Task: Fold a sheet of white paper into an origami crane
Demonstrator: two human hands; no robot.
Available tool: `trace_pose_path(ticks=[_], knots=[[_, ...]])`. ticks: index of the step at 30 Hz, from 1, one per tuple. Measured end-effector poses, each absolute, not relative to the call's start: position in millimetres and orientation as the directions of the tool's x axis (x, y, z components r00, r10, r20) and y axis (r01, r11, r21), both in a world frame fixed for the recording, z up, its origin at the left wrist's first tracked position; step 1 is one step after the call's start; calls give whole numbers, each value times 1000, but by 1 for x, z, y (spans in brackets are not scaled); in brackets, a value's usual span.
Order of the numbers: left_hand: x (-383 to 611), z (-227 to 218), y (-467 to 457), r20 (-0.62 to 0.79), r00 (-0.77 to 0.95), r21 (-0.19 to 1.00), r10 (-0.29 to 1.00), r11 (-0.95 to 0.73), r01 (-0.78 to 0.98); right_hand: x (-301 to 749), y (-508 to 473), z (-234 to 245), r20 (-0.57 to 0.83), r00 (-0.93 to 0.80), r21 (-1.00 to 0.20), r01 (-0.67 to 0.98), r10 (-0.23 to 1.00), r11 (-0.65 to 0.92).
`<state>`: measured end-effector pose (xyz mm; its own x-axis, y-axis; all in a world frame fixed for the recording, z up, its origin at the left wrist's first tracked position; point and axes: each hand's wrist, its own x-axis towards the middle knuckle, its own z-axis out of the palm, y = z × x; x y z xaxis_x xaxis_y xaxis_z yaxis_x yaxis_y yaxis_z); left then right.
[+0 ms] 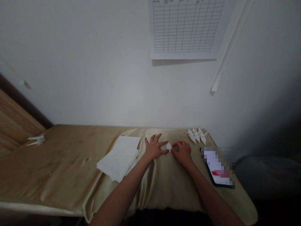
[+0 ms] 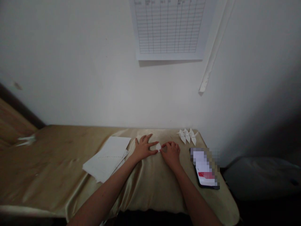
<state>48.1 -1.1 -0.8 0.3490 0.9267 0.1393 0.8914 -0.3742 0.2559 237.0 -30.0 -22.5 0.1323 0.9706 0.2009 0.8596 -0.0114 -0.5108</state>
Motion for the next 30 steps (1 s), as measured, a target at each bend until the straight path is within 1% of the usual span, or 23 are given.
trace_pose_path(ticks=[10,18,22,25,30], knots=[[51,-2,1,131,388,239,912,-409,881,238,-31,-20,210,119,-533,846,971,12],[50,-2,0,186,391,261,901,-429,865,239,-30,-24,247,86,-533,844,965,61],[49,-2,1,191,389,294,901,-431,853,240,-29,-23,261,84,-550,832,962,76],[47,-1,3,184,397,339,899,-437,833,241,-27,-22,246,101,-575,816,964,62],[45,1,5,210,443,385,871,-491,782,242,-24,-24,221,121,-597,801,968,36]])
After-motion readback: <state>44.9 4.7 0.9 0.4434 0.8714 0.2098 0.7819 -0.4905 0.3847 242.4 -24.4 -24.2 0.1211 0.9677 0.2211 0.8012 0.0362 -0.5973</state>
